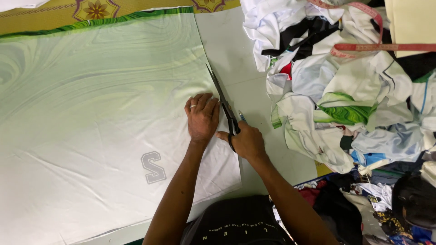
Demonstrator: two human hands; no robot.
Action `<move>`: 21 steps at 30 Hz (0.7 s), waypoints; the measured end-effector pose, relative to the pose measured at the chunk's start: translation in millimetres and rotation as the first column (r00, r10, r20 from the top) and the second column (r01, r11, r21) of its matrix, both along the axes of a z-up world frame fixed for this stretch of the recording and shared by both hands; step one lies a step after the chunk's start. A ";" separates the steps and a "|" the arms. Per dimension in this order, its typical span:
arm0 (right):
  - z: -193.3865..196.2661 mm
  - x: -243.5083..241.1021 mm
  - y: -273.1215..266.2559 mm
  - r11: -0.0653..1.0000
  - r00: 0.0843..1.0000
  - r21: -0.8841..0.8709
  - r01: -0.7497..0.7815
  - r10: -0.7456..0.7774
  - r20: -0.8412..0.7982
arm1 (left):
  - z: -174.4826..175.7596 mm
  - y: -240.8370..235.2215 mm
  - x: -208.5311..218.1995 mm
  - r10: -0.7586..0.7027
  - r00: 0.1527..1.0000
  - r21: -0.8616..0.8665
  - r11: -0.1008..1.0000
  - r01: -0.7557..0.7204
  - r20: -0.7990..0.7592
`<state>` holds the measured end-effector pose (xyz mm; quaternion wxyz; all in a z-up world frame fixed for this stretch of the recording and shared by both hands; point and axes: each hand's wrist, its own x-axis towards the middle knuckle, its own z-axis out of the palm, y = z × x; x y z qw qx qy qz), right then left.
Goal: Cutting out garment pieces from a sheet of fabric using scissors
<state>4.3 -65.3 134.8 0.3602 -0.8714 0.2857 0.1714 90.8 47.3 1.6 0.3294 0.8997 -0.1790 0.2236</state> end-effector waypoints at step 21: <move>-55.7 -146.8 -158.6 0.981 0.987 0.153 0.119 -0.133 0.088 | 27.0 50.6 -154.7 -0.038 0.998 0.070 0.997 0.042 -0.055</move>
